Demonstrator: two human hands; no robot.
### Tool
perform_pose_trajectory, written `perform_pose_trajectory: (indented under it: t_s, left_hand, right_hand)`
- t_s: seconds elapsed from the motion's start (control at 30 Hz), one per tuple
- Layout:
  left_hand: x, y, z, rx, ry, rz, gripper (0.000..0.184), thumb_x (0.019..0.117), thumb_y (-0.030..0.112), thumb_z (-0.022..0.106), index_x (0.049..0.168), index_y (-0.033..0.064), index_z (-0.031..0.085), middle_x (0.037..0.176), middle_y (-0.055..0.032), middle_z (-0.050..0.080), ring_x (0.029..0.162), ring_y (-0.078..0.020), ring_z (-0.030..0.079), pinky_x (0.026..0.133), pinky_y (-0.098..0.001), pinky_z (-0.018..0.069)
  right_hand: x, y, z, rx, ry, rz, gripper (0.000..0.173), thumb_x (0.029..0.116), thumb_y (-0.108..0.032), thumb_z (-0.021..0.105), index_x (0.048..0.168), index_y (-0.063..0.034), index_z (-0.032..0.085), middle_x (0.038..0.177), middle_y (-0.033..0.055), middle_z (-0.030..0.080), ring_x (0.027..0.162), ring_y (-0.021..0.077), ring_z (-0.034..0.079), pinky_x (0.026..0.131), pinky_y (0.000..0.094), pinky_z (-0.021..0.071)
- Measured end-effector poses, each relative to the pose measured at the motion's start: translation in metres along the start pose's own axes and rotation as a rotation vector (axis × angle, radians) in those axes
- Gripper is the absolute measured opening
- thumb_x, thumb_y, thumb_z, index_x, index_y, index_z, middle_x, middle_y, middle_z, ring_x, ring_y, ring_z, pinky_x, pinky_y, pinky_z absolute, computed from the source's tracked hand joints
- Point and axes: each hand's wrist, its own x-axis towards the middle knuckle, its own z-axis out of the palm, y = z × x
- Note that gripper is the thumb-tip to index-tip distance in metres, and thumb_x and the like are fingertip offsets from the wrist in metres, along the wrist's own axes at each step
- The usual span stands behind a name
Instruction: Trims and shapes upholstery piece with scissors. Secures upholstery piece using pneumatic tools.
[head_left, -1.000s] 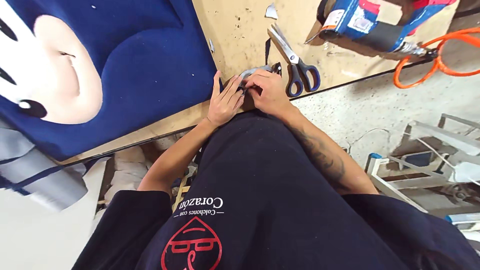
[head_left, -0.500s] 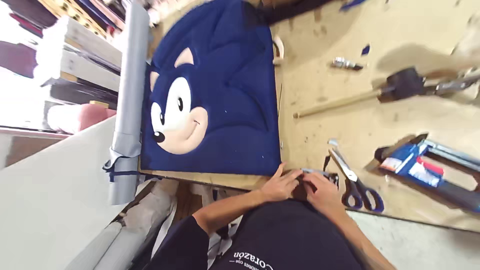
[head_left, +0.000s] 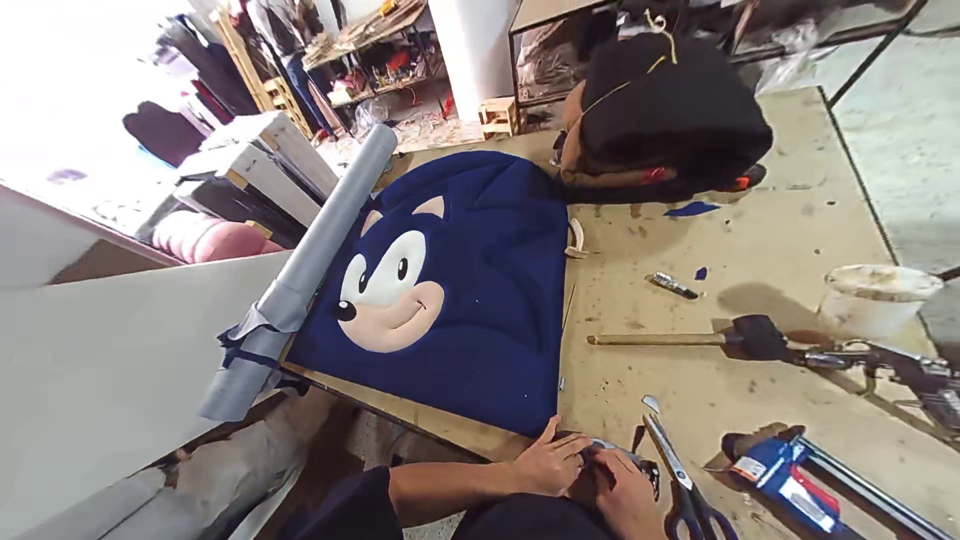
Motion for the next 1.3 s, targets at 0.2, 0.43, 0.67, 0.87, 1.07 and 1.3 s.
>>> perform_pose_trajectory:
  t_s: [0.2, 0.43, 0.67, 0.87, 1.07, 1.3]
  left_hand:
    - [-0.004, -0.001, 0.0, -0.093, -0.033, -0.055, 0.021, 0.1015, 0.017, 0.059, 0.111, 0.0046, 0.073, 0.147, -0.0058, 0.059, 0.145, -0.0183, 0.046, 0.128, -0.0544, 0.0178]
    - [-0.006, -0.001, 0.003, 0.091, 0.109, 0.03, 0.018, 0.1, 0.019, 0.062, 0.102, 0.0072, 0.075, 0.139, -0.0059, 0.065, 0.137, -0.0207, 0.055, 0.124, -0.0573, 0.0273]
    - [-0.004, 0.003, 0.004, 0.181, 0.129, -0.024, 0.021, 0.0993, 0.022, 0.061, 0.099, 0.0076, 0.076, 0.138, -0.0077, 0.066, 0.136, -0.0218, 0.057, 0.122, -0.0604, 0.0287]
    - [-0.005, 0.003, 0.009, 0.201, 0.152, -0.052, 0.022, 0.0993, 0.022, 0.06, 0.096, 0.0077, 0.076, 0.138, -0.0081, 0.066, 0.135, -0.0214, 0.058, 0.122, -0.0589, 0.03]
    - [-0.002, 0.0, 0.008, 0.202, 0.198, -0.095, 0.023, 0.101, 0.023, 0.06, 0.098, 0.0068, 0.076, 0.138, -0.0093, 0.066, 0.133, -0.024, 0.059, 0.122, -0.0557, 0.0333]
    - [0.006, -0.013, 0.015, 0.011, 0.337, -0.19, 0.019, 0.0985, 0.016, 0.065, 0.103, 0.0018, 0.075, 0.132, -0.0124, 0.069, 0.131, -0.0213, 0.061, 0.124, -0.0447, 0.0339]
  right_hand:
    - [0.0, -0.004, 0.0, 0.03, -0.004, 0.029, 0.017, 0.0818, -0.001, 0.066, 0.096, -0.0027, 0.076, 0.104, 0.0138, 0.073, 0.099, 0.0277, 0.071, 0.087, 0.0476, 0.059]
    - [-0.002, 0.003, 0.005, 0.031, 0.063, -0.02, 0.017, 0.0816, -0.006, 0.064, 0.093, -0.005, 0.077, 0.101, 0.01, 0.074, 0.097, 0.024, 0.072, 0.086, 0.0449, 0.0593]
    - [0.001, 0.004, 0.006, 0.067, 0.09, -0.012, 0.015, 0.0815, -0.008, 0.066, 0.092, -0.0069, 0.077, 0.102, 0.007, 0.075, 0.099, 0.0205, 0.072, 0.088, 0.0427, 0.0593]
    - [0.001, 0.0, 0.004, 0.065, 0.097, 0.035, 0.015, 0.0823, -0.008, 0.068, 0.093, -0.0091, 0.078, 0.1, 0.0043, 0.076, 0.096, 0.0167, 0.072, 0.087, 0.0396, 0.06]
    - [0.007, -0.007, 0.0, 0.049, 0.023, 0.116, 0.013, 0.0848, -0.004, 0.074, 0.097, -0.0043, 0.078, 0.103, 0.0114, 0.076, 0.097, 0.0244, 0.073, 0.09, 0.0475, 0.0591]
    - [0.02, -0.021, 0.002, 0.053, 0.031, 0.304, 0.012, 0.0871, -0.009, 0.075, 0.097, -0.0031, 0.078, 0.095, 0.0141, 0.073, 0.088, 0.027, 0.071, 0.084, 0.0492, 0.0583]
